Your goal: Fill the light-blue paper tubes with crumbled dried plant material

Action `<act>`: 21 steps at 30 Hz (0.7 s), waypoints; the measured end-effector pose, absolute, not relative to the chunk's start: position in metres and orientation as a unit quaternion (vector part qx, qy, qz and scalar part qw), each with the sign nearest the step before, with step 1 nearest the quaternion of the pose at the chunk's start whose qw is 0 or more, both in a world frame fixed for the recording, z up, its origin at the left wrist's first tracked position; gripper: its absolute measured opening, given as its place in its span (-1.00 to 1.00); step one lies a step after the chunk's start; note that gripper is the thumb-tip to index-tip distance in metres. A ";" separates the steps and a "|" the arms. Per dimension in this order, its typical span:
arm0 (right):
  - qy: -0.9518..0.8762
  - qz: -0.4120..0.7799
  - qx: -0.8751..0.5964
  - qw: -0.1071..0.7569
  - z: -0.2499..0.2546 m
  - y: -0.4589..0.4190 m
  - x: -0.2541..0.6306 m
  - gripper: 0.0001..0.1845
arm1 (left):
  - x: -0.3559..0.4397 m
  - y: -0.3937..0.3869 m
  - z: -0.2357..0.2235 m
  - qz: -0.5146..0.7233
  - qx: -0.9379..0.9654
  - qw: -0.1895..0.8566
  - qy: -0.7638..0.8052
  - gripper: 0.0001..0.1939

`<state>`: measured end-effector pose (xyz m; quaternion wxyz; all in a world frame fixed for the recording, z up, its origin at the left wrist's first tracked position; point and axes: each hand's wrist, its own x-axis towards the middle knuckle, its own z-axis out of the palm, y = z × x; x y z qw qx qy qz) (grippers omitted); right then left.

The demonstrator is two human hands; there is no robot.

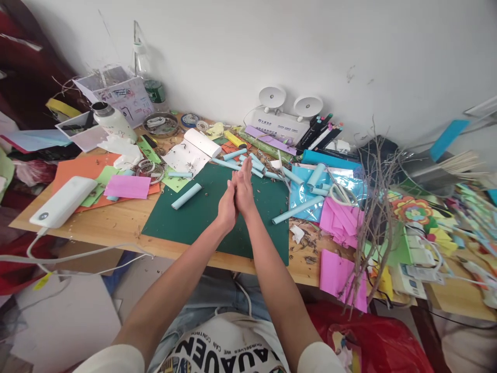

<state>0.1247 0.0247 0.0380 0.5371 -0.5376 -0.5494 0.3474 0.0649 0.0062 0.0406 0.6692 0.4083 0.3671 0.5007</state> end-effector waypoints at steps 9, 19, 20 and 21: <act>-0.505 0.385 -0.492 0.595 0.030 0.008 0.112 -0.28 | 0.063 0.026 0.045 0.502 0.466 0.632 0.363 -0.39; -0.479 0.447 -0.492 0.574 0.026 -0.002 0.109 -0.26 | 0.056 0.027 0.032 0.416 0.490 0.619 0.452 -0.29; -0.470 0.444 -0.497 0.579 0.026 -0.002 0.108 -0.27 | 0.056 0.026 0.032 0.404 0.497 0.615 0.459 -0.29; -0.457 0.438 -0.506 0.586 0.027 0.001 0.109 -0.27 | 0.056 0.024 0.033 0.397 0.508 0.607 0.465 -0.30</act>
